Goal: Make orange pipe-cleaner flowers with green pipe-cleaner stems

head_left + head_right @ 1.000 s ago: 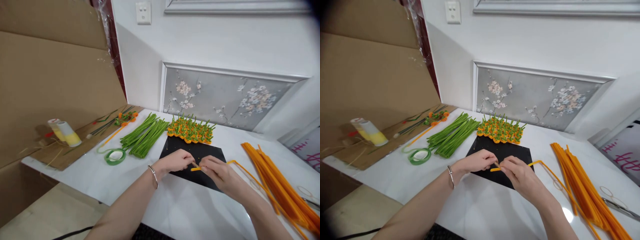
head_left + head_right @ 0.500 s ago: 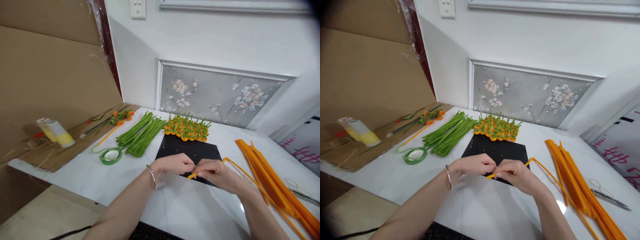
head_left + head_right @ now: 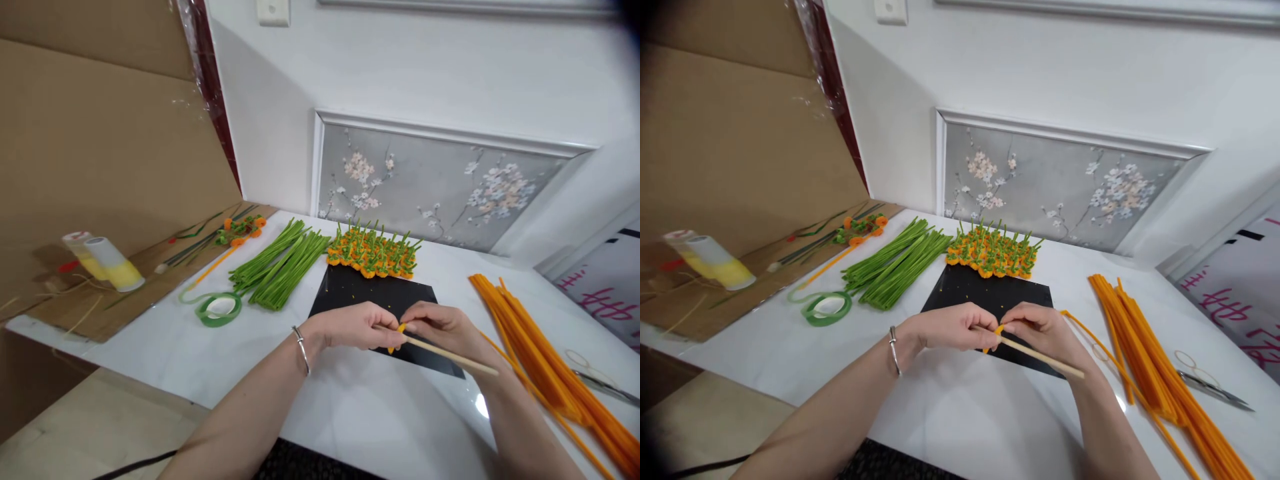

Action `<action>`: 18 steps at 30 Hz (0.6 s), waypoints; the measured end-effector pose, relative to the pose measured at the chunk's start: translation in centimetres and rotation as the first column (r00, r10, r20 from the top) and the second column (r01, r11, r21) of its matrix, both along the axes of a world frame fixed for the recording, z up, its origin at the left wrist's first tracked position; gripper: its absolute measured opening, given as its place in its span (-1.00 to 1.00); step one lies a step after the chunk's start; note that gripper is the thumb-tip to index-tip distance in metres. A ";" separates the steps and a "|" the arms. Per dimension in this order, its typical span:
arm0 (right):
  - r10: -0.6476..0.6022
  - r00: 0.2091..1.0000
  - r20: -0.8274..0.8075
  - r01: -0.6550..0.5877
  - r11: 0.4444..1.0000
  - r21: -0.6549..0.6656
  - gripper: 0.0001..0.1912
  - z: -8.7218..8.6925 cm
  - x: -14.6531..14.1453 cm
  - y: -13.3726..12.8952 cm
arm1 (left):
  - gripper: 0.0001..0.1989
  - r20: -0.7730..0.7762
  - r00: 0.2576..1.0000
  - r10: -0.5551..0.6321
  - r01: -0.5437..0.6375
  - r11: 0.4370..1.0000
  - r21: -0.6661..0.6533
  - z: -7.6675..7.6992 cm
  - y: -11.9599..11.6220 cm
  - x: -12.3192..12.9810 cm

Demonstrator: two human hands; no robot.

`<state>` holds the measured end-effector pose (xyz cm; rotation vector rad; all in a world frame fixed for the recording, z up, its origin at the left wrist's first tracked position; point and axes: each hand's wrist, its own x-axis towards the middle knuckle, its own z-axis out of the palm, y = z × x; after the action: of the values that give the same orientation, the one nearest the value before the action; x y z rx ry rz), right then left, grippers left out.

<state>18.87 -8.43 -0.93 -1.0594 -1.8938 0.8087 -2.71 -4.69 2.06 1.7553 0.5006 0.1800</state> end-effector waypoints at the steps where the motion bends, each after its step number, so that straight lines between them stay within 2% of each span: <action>1: -0.012 1.000 -0.015 0.012 1.000 -0.001 -0.77 0.0 -0.1 0.0 | -0.74 0.009 1.000 -0.006 0.006 1.000 -0.007 0.1 0.0 0.0; 5: -0.052 0.996 -0.066 0.050 0.999 -0.020 -0.73 0.0 -0.6 0.1 | -0.77 0.028 1.000 0.014 -0.015 1.000 0.027 0.6 0.3 0.0; 12: -0.161 0.985 0.064 0.158 0.986 0.052 -0.81 0.5 -1.1 -0.1 | -0.76 0.074 0.993 0.096 -0.100 0.994 0.042 0.9 0.5 0.4; 18: -0.147 0.983 0.106 0.142 0.988 0.054 -0.74 0.6 -1.2 -0.2 | -0.79 0.150 0.959 0.239 -0.271 0.928 0.256 0.8 0.3 1.2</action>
<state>17.65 -8.67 -0.30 -1.2188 -1.8916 0.6331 -1.48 -4.35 2.83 1.9304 0.6429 0.5571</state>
